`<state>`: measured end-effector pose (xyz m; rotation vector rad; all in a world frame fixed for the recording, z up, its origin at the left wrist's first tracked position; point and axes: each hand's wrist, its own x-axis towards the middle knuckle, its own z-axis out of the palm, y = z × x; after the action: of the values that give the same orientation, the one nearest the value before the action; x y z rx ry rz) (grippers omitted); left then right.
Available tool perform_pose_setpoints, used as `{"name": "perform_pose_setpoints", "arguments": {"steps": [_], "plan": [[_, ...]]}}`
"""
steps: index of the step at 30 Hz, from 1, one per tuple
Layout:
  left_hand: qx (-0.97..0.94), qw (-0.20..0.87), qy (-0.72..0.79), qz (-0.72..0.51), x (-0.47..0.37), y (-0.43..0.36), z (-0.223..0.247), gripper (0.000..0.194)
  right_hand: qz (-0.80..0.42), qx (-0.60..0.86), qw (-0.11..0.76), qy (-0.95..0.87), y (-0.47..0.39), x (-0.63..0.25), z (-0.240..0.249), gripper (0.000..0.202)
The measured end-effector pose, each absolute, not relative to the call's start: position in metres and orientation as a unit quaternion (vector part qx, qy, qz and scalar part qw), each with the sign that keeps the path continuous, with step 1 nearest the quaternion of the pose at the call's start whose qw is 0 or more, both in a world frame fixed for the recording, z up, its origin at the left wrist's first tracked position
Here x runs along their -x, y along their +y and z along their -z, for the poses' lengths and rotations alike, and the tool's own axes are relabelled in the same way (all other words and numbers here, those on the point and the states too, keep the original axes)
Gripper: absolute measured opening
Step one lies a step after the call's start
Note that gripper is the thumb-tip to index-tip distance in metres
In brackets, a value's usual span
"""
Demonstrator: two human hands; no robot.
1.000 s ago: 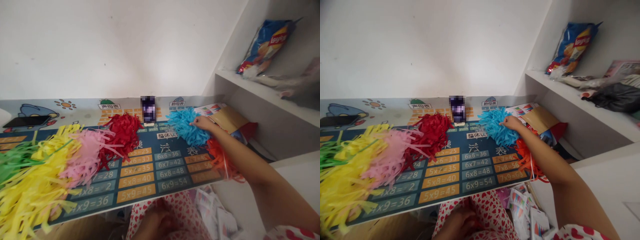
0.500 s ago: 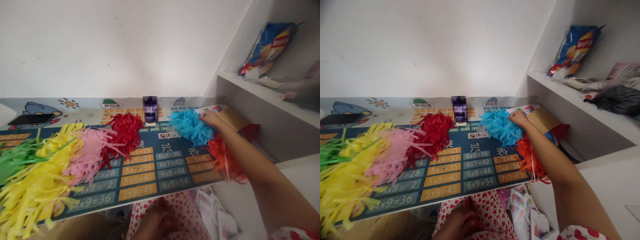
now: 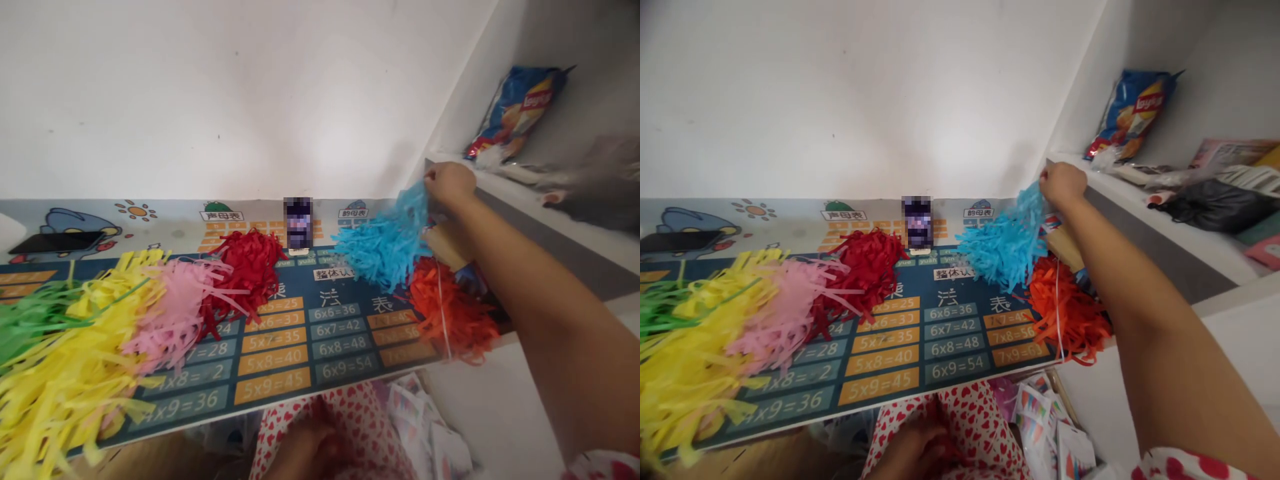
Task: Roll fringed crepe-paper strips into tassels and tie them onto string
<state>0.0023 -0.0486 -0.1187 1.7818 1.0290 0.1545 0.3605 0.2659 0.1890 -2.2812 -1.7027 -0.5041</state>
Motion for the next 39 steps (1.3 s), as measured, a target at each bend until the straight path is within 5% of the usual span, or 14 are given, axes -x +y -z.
{"name": "perform_pose_setpoints", "arguments": {"steps": [6, 11, 16, 21, 26, 32, 39], "plan": [[-0.759, 0.463, 0.456, -0.042, 0.0, -0.043, 0.111, 0.023, 0.23, 0.774, 0.175, -0.563, 0.264, -0.354, -0.235, 0.049], [-0.74, 0.531, 0.401, -0.092, 0.01, -0.037, 0.067, 0.027, 0.262, 0.706, 0.209, -0.624, 0.233, -0.303, -0.245, 0.062], [-0.68, 0.589, 0.324, -0.293, -0.009, -0.018, 0.011, 0.025, 0.212, 0.484, 0.137, -0.838, 0.143, -0.21, -0.174, 0.023], [-0.426, 0.635, 0.344, -0.546, -0.056, -0.006, 0.009, 0.032, 0.142, 0.346, 0.225, -0.9, 0.064, -0.174, -0.081, 0.013], [-0.326, 0.665, 0.368, -0.562, -0.068, -0.003, 0.026, 0.03, 0.077, 0.374, 0.317, -0.868, 0.038, -0.182, -0.029, 0.01], [-0.326, 0.571, 0.446, -0.608, -0.061, 0.009, 0.039, 0.024, 0.051, 0.421, 0.4, -0.813, 0.029, -0.185, -0.003, 0.007], [-0.337, 0.491, 0.498, -0.631, -0.021, 0.004, 0.047, 0.073, 0.007, 0.425, 0.418, -0.803, 0.024, -0.175, 0.019, 0.008]]}}
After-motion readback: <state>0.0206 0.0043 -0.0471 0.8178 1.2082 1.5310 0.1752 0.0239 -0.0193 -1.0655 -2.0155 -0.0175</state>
